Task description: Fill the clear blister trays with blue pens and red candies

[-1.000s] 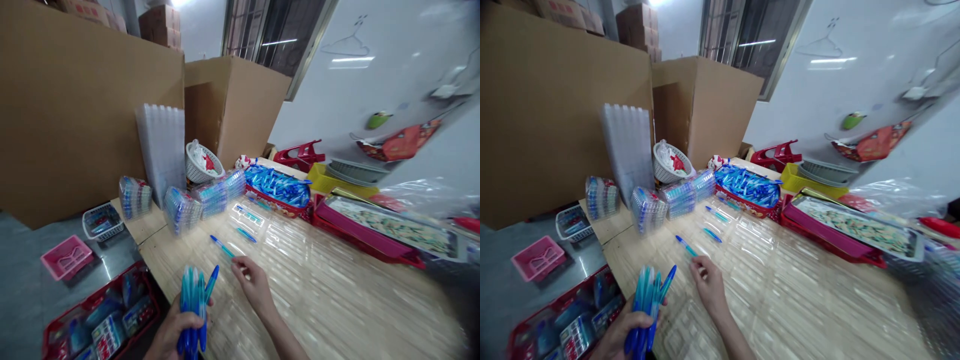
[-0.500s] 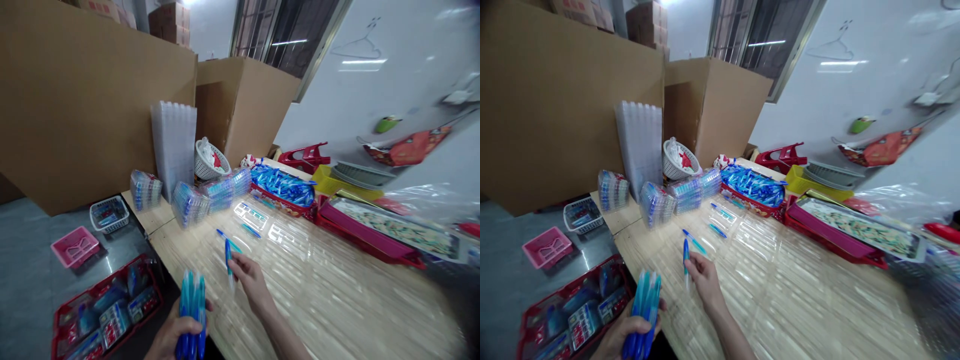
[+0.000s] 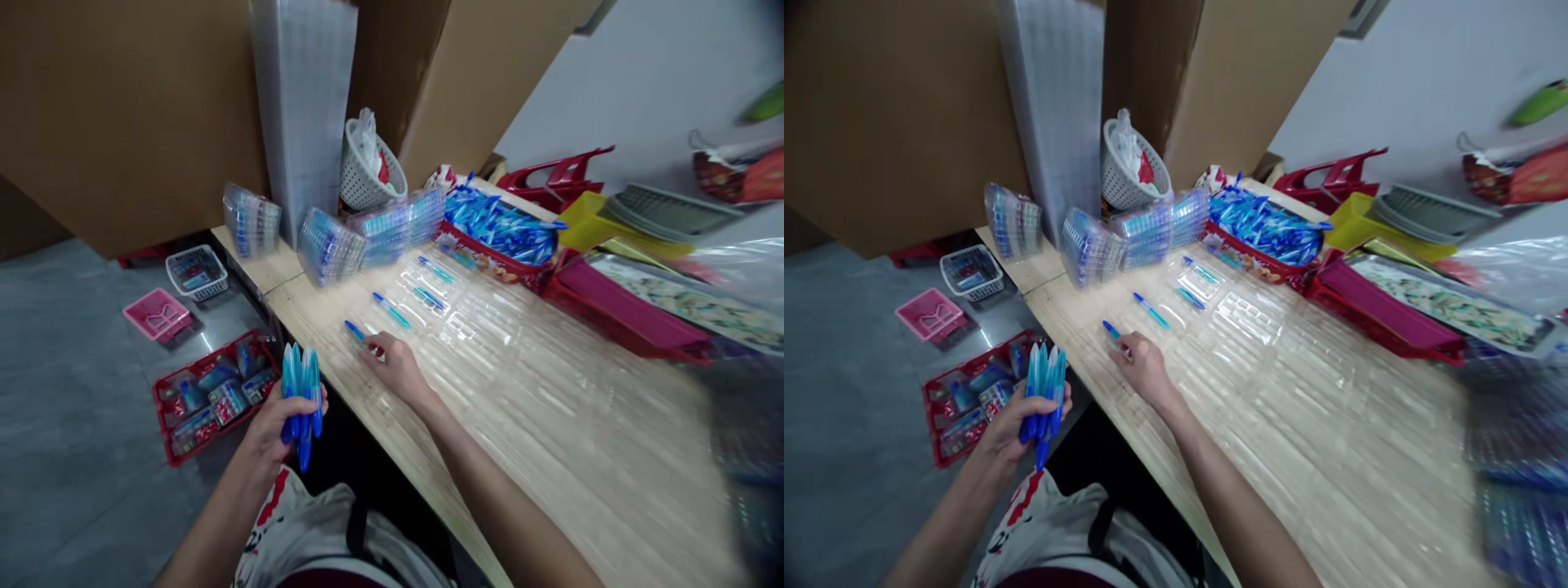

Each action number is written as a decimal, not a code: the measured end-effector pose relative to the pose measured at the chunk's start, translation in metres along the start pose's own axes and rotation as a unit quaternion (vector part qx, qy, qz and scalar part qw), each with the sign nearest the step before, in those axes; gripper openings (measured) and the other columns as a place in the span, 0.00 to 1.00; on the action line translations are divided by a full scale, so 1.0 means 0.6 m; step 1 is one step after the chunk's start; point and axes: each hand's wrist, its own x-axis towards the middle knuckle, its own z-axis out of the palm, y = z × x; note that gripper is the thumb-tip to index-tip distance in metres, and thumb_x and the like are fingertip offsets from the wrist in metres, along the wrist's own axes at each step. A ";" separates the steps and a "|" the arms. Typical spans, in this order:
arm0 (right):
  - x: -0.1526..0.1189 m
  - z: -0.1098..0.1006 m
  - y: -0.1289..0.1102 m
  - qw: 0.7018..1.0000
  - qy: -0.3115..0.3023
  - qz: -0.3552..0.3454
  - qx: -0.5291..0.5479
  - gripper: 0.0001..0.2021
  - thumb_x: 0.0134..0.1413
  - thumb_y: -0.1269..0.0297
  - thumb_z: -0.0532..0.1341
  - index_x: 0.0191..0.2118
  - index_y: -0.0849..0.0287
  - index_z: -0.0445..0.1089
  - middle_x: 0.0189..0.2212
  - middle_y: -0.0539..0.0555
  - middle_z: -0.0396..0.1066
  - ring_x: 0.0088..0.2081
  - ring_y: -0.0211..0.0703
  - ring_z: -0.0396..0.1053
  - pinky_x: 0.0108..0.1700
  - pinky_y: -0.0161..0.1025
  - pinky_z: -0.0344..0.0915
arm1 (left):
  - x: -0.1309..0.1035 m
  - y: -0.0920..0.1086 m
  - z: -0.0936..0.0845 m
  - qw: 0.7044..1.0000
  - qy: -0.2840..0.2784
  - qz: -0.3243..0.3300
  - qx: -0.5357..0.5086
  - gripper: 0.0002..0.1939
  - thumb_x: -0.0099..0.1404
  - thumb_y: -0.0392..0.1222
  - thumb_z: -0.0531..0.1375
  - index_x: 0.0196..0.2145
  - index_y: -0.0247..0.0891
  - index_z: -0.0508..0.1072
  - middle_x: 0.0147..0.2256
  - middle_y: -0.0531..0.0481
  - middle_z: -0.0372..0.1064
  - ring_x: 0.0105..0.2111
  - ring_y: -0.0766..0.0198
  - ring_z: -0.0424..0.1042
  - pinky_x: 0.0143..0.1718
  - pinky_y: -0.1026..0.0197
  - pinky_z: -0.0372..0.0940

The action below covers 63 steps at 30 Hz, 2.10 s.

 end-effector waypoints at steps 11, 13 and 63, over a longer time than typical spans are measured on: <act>-0.139 0.020 -0.070 0.891 -0.145 0.070 0.425 0.20 0.47 0.49 0.66 0.38 0.59 0.64 0.24 0.46 0.66 0.24 0.35 0.64 0.28 0.32 0.61 | 0.007 -0.038 0.036 0.998 -0.016 0.039 0.043 0.15 0.38 0.31 0.66 0.28 0.35 0.69 0.20 0.56 0.69 0.19 0.68 0.67 0.21 0.67 0.62; -0.158 0.026 -0.075 0.905 -0.102 0.071 0.406 0.19 0.47 0.51 0.67 0.36 0.59 0.63 0.24 0.45 0.65 0.25 0.35 0.63 0.28 0.32 0.59 | 0.004 -0.047 0.041 0.997 -0.010 0.054 0.053 0.15 0.38 0.30 0.66 0.27 0.35 0.69 0.20 0.57 0.69 0.20 0.69 0.67 0.22 0.67 0.62; -0.178 -0.184 0.188 0.969 0.105 -0.031 -0.222 0.08 0.57 0.76 0.55 0.35 0.59 0.69 0.33 0.54 0.70 0.37 0.47 0.66 0.36 0.38 0.61 | 0.074 -0.180 0.200 0.978 -0.142 -0.126 0.081 0.30 0.42 0.42 0.72 0.43 0.34 0.67 0.25 0.48 0.73 0.20 0.67 0.67 0.17 0.69 0.56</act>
